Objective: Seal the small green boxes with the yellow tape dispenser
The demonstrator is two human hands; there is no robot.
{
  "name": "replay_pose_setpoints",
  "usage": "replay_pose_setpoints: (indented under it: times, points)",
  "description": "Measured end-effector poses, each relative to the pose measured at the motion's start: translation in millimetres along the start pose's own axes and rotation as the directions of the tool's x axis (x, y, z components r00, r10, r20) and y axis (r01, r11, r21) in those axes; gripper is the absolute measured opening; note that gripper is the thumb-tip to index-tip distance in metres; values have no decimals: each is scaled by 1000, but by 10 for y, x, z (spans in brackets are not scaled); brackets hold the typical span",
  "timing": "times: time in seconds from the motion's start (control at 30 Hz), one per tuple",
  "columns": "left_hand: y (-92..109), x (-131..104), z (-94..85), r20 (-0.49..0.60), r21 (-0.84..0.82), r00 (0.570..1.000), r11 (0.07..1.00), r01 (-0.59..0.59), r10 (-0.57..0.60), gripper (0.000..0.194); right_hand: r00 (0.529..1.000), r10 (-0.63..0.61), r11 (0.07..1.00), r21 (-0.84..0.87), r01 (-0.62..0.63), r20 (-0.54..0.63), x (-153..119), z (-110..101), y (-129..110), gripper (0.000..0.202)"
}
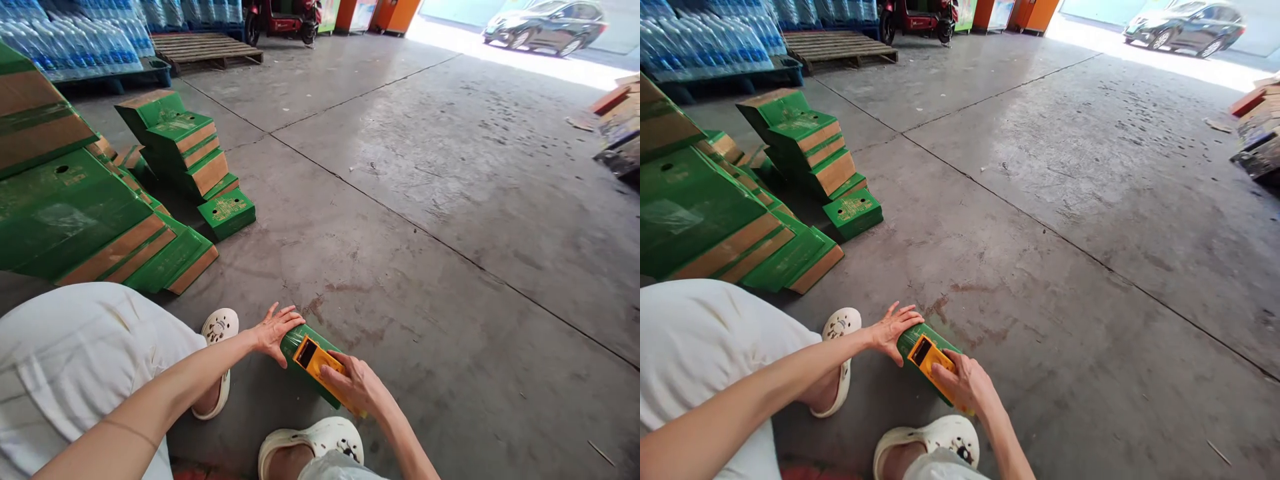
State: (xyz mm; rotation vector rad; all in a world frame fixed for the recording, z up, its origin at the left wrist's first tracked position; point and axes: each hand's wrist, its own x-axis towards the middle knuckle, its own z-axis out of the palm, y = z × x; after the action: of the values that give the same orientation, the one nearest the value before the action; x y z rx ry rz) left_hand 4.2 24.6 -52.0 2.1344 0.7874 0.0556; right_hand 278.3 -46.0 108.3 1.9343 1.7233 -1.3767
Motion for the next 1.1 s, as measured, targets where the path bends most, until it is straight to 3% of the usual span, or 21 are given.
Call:
replay_pose_setpoints:
  times: [0.13, 0.3, 0.43, 0.6, 0.87, 1.1]
  points:
    - [88, 43, -3, 6, 77, 1000, 997, -7, 7, 138, 999, 42, 995, -86, -42, 2, 19, 3, -62, 66]
    - [318, 150, 95, 37, 155, 995, 983, -101, 97, 141, 999, 33, 996, -83, -33, -7, -7, 9, -106, 63]
    - [362, 154, 150, -26, 106, 992, 987, -122, 125, 134, 999, -24, 1000, 4, 24, -23, -56, 35, -36, 68]
    - [294, 133, 142, -61, 49, 986, 987, -152, 155, 127, 990, -133, 972, 202, 122, 40, -204, -22, 108, 76]
    - [293, 146, 144, -54, 53, 985, 986, -160, 163, 129, 998, 52, 993, 103, -56, 41, -487, -207, 321, 76]
    - [307, 139, 170, -35, 89, 988, 985, -148, 152, 129, 998, 65, 997, 39, -65, 25, -355, -44, 399, 61]
